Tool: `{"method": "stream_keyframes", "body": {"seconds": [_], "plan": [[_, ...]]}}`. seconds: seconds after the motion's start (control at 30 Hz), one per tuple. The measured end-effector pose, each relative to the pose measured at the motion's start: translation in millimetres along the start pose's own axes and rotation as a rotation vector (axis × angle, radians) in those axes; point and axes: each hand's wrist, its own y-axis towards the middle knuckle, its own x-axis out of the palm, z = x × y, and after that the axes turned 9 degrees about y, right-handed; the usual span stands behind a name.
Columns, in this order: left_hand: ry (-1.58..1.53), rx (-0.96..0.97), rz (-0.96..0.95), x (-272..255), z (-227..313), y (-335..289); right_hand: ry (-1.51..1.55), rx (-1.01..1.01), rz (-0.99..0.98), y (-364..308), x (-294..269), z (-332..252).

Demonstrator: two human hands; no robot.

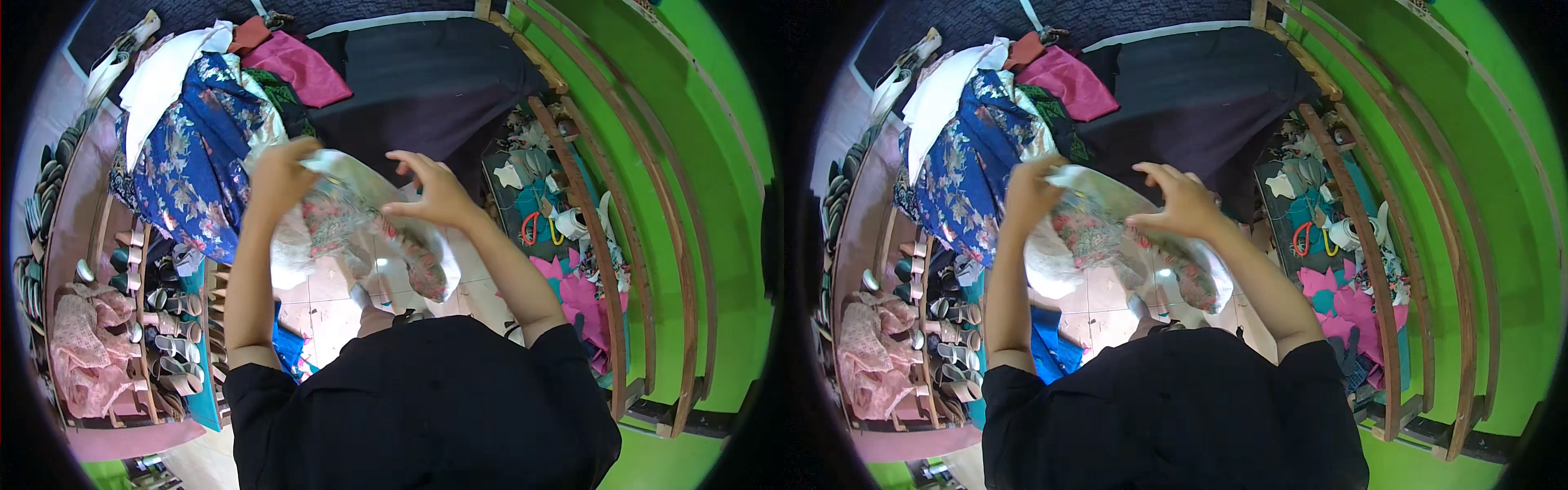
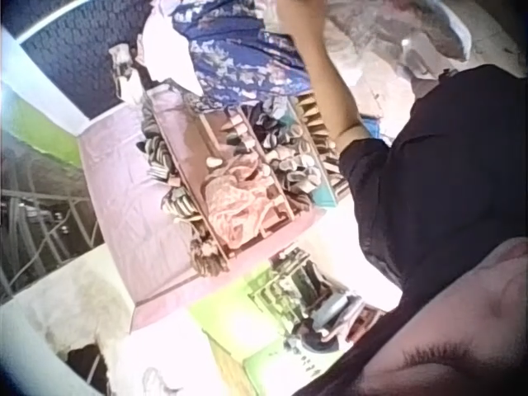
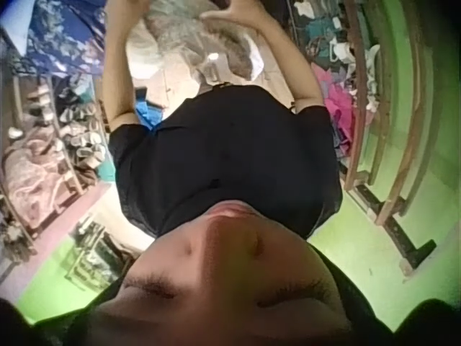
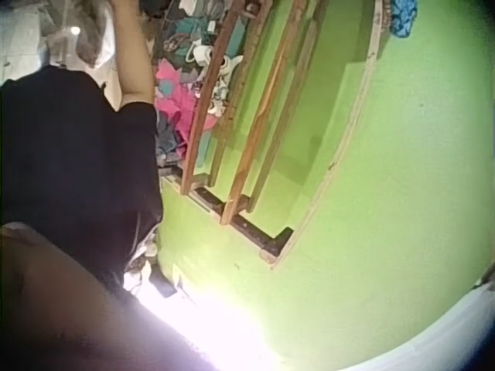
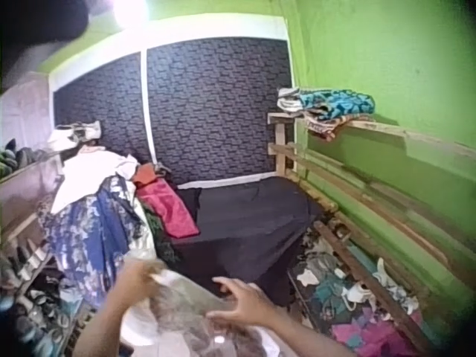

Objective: Folding and stacking various patterned and solid fabric pieces on a work surface.

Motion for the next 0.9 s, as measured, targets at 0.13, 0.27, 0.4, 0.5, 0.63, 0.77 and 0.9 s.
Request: {"method": "stream_keyframes", "body": {"seconds": [0.13, 0.27, 0.4, 0.5, 0.63, 0.77, 0.9], "plan": [[0.237, 0.120, -0.235, 18.6, 47.4, -2.6, -0.055, -0.148, 0.012, 14.7, 29.8, -20.2], [0.195, 0.162, -0.167, 8.4, 47.1, -2.0, -0.179, -0.184, 0.084, 11.1, 44.8, 1.7], [0.214, 0.148, -0.093, -31.7, 42.4, -4.5, -0.232, -0.026, 0.038, -4.5, 46.0, 55.2], [0.034, 0.122, 0.125, -62.5, 39.5, -6.6, -0.156, 0.120, -0.036, -17.7, 57.0, 80.3], [0.053, 0.056, 0.375, -94.0, 31.7, -10.2, -0.208, 0.183, -0.073, -30.7, 81.5, 100.0], [0.062, -0.132, 0.639, -133.1, -5.8, -24.3, -0.186, 0.463, 0.106, -55.4, 102.7, 142.2], [0.015, -0.273, 0.549, -132.0, -33.1, -31.9, 0.199, 0.580, 0.328, -58.0, 69.1, 218.2]]}}
